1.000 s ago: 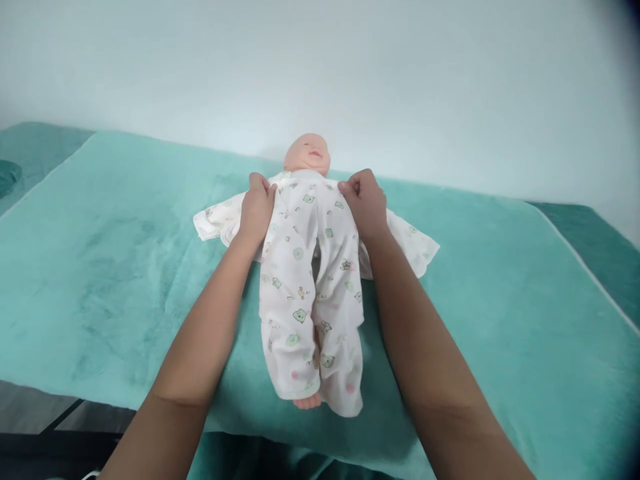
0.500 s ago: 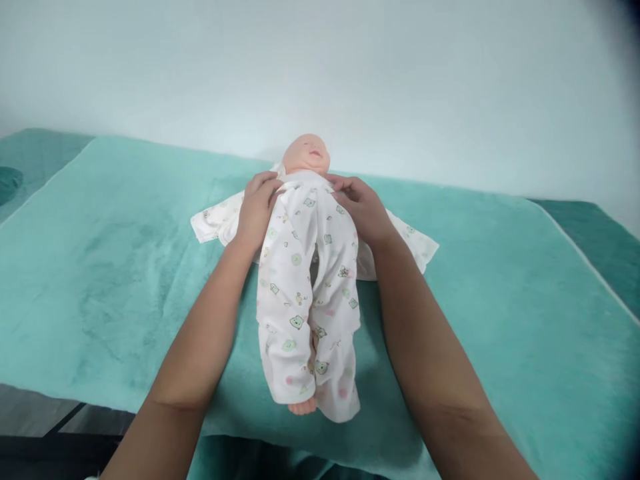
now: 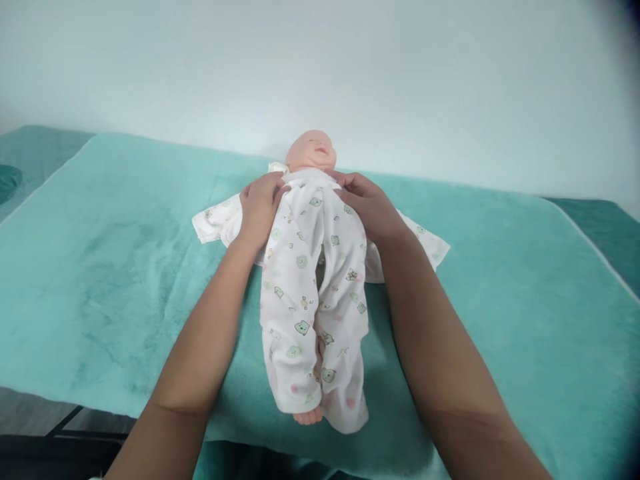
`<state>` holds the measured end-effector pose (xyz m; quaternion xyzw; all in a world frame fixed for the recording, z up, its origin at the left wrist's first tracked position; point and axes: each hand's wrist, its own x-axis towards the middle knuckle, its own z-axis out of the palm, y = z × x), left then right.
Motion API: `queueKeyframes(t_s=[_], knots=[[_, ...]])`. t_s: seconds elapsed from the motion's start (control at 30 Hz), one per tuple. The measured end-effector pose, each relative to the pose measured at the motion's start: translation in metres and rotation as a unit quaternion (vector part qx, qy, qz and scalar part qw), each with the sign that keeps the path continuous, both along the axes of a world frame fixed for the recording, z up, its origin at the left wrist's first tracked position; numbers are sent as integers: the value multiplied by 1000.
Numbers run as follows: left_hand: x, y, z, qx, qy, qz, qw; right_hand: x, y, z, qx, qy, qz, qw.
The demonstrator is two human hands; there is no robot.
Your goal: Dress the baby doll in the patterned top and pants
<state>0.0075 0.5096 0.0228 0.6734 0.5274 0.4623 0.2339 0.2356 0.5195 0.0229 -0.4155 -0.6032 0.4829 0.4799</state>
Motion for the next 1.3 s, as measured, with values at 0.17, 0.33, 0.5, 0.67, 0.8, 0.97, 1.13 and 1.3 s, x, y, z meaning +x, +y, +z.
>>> queueKeyframes(t_s=[0.17, 0.33, 0.5, 0.67, 0.8, 0.97, 1.13, 1.3], knots=[[-3, 9, -4, 8, 51, 24, 998, -3, 8, -8, 51, -26, -79, 995], [-5, 18, -14, 26, 54, 73, 996, -5, 20, -16, 96, -86, -177, 976], [-5, 23, -20, 31, 51, 64, 996, -4, 29, -22, 120, -122, -227, 959], [-8, 23, -23, 75, 63, 38, 995, -3, 25, -25, 116, -75, -164, 977], [-12, 11, -26, 111, 69, 26, 991, -4, 8, -26, 116, -74, -177, 975], [-13, -29, -26, 127, 121, 130, 976, -5, -19, -24, 117, -111, -264, 951], [-16, -65, -27, -22, 92, 56, 994, 1, -43, -25, 34, -196, -295, 934], [-16, -70, -25, -137, -46, -39, 989, 1, -68, -15, -45, -229, -210, 949]])
